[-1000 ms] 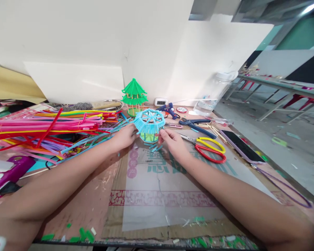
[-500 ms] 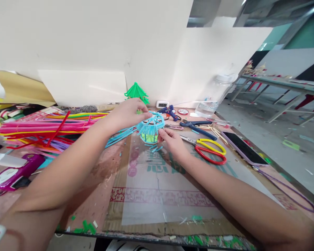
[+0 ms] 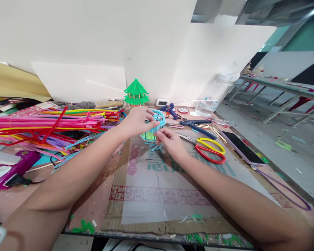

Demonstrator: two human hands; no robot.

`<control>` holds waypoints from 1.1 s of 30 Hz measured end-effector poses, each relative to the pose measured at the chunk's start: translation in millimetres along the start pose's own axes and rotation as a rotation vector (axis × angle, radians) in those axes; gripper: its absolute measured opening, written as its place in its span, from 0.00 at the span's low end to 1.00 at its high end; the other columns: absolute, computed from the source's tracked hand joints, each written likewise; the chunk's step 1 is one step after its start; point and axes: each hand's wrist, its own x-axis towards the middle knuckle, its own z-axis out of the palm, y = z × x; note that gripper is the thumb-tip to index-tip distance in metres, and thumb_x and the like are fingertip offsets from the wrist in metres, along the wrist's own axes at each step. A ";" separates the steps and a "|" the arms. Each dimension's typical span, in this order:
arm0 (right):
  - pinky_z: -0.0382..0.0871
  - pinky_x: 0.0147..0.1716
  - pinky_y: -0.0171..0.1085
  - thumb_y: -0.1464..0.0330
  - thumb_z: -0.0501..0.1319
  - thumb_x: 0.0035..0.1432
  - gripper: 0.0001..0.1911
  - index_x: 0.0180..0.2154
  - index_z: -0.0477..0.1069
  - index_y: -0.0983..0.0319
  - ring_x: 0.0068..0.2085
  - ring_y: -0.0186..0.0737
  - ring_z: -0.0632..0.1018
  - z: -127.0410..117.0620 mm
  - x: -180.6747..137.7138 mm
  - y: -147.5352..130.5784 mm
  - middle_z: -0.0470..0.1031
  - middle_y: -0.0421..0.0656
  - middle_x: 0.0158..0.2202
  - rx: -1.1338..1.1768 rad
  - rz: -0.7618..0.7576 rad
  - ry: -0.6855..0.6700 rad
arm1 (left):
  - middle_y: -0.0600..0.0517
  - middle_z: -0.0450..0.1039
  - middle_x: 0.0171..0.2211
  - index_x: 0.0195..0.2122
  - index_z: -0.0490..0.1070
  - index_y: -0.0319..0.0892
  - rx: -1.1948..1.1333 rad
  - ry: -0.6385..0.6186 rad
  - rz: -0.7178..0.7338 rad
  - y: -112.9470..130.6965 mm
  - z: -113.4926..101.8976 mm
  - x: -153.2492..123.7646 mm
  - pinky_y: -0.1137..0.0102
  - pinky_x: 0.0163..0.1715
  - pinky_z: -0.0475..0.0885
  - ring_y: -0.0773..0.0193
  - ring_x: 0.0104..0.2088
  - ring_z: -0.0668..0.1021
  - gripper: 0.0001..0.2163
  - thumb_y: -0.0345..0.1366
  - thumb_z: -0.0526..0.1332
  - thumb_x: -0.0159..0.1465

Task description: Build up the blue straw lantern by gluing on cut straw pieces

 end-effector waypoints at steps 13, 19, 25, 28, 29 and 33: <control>0.65 0.31 0.38 0.55 0.62 0.56 0.15 0.29 0.71 0.60 0.26 0.37 0.70 -0.1 -0.8 -0.2 0.70 0.37 0.22 -0.012 0.019 -0.001 | 0.47 0.78 0.45 0.33 0.81 0.43 0.021 0.040 0.002 -0.2 5.5 -1.9 0.60 0.53 0.69 0.55 0.48 0.77 0.15 0.46 0.59 0.63; 0.65 0.31 0.38 0.53 0.60 0.58 0.18 0.27 0.70 0.60 0.26 0.37 0.70 -0.7 -1.3 -2.2 0.70 0.38 0.22 -0.014 0.013 0.000 | 0.46 0.77 0.46 0.34 0.81 0.42 0.015 0.021 0.018 -0.5 3.9 -2.0 0.60 0.53 0.68 0.54 0.49 0.77 0.15 0.45 0.58 0.64; 0.64 0.31 0.37 0.54 0.62 0.57 0.16 0.29 0.71 0.61 0.26 0.36 0.69 0.5 -0.1 1.8 0.70 0.37 0.22 -0.015 0.014 0.005 | 0.46 0.78 0.46 0.35 0.81 0.43 0.032 0.019 0.028 -1.7 4.7 -1.7 0.61 0.52 0.68 0.55 0.48 0.76 0.14 0.45 0.59 0.64; 0.64 0.30 0.37 0.53 0.61 0.57 0.17 0.29 0.71 0.61 0.25 0.35 0.69 0.4 0.7 2.9 0.70 0.37 0.22 -0.020 0.019 0.011 | 0.47 0.77 0.46 0.35 0.81 0.43 0.035 0.015 0.043 -2.9 5.4 -0.9 0.61 0.52 0.68 0.55 0.48 0.76 0.14 0.44 0.59 0.64; 0.64 0.30 0.37 0.53 0.61 0.57 0.17 0.29 0.71 0.61 0.25 0.35 0.69 0.2 0.9 3.0 0.69 0.37 0.22 -0.021 0.022 0.011 | 0.47 0.77 0.46 0.35 0.81 0.43 0.037 0.012 0.044 -2.9 5.2 -0.7 0.61 0.52 0.68 0.55 0.48 0.76 0.14 0.44 0.59 0.64; 0.64 0.30 0.37 0.54 0.61 0.58 0.17 0.29 0.71 0.60 0.25 0.35 0.69 -0.6 0.8 2.8 0.70 0.37 0.22 -0.016 0.021 0.003 | 0.48 0.78 0.45 0.36 0.82 0.43 0.050 -0.024 0.036 0.5 0.3 -0.1 0.61 0.51 0.69 0.54 0.49 0.76 0.14 0.44 0.59 0.64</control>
